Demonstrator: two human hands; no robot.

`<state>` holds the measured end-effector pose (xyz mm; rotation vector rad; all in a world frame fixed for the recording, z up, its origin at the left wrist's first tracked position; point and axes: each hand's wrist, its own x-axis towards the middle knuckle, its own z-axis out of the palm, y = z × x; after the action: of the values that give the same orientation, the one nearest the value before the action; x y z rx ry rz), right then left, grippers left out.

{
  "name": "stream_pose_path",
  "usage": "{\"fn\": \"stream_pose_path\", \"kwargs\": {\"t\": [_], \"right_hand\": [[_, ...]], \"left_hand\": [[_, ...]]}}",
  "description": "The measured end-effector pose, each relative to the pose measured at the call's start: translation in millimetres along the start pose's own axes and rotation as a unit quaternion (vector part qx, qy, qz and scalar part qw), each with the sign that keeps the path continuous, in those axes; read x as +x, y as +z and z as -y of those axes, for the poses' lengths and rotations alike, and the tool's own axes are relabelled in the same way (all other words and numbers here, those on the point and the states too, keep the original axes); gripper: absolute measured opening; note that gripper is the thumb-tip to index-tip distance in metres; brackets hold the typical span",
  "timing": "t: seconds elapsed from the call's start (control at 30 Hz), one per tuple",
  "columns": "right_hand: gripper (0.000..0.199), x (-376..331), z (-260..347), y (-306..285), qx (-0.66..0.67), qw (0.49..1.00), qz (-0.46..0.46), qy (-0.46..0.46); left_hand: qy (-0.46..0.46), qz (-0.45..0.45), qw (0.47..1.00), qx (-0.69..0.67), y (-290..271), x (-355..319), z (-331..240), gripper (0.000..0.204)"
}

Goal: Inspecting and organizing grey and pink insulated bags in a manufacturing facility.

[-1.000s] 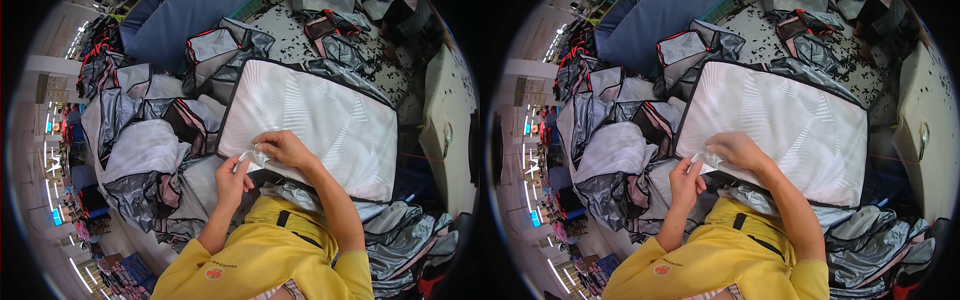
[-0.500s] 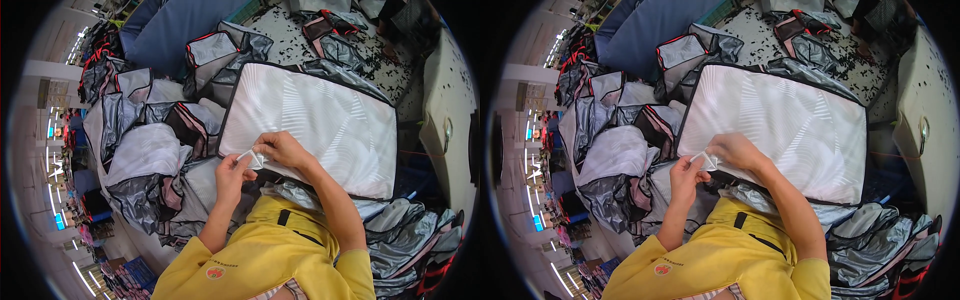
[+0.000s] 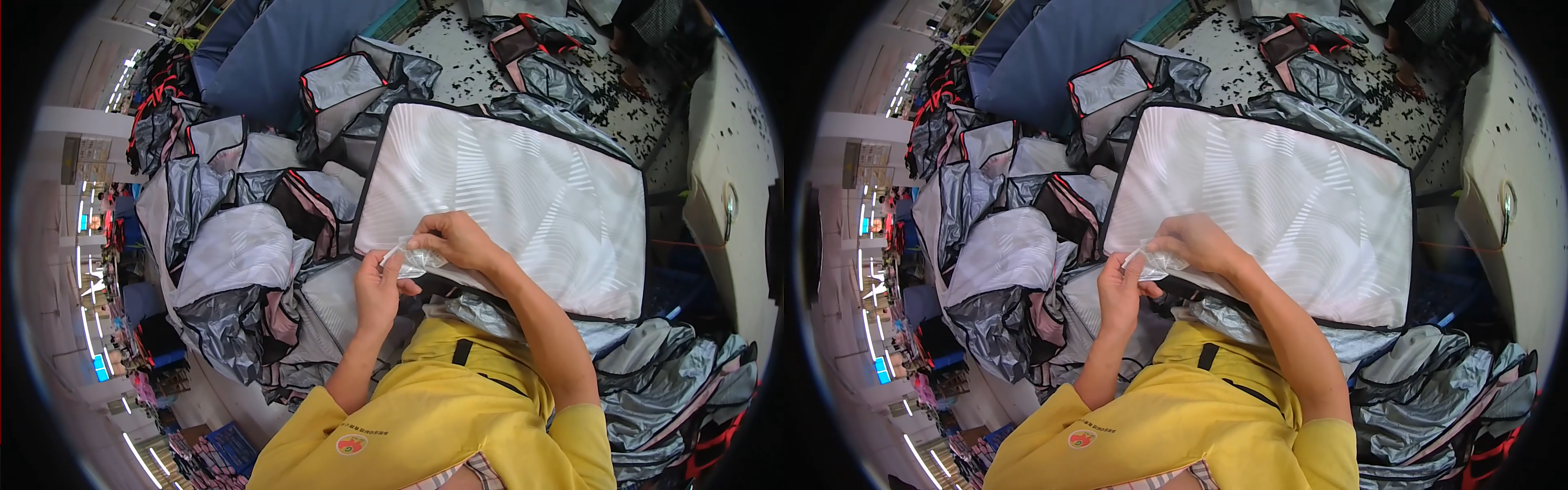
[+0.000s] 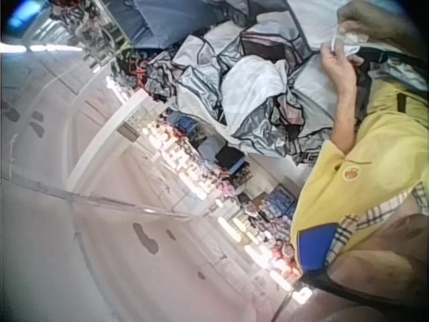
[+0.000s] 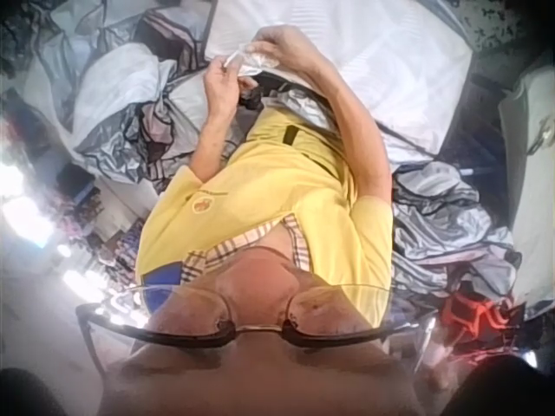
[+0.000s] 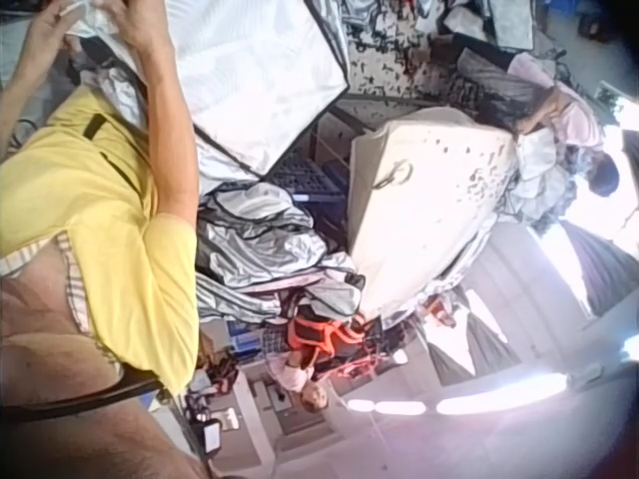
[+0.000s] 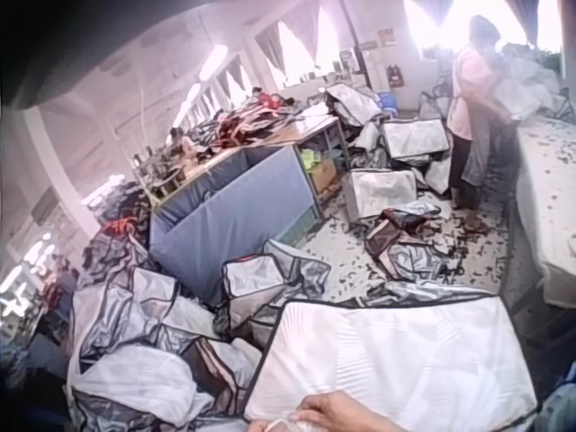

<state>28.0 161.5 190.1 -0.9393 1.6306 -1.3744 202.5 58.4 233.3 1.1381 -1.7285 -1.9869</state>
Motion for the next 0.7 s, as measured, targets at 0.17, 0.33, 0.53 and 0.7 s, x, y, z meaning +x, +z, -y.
{"fn": "stream_pose_path", "kwargs": {"t": [0.17,0.33,0.53,0.7], "right_hand": [[0.027,-0.1,-5.6,-5.1,0.109,0.992,0.01,0.063],[0.038,-9.0,-10.2,-14.7,0.152,0.987,0.046,-0.023],[0.049,-18.0,-8.6,-19.6,0.142,0.988,0.065,0.019],[0.044,-16.9,-4.2,-17.1,0.162,0.983,0.071,0.052]], "left_hand": [[-0.014,-0.012,1.0,-0.007,0.8,0.2,0.0,0.024],[-0.015,-0.019,1.0,-0.015,3.5,-1.1,1.1,0.024],[-0.019,-0.024,0.998,-0.055,2.9,-3.7,5.2,0.023],[-0.022,-0.023,0.996,-0.083,1.6,-4.7,6.9,0.023]]}}
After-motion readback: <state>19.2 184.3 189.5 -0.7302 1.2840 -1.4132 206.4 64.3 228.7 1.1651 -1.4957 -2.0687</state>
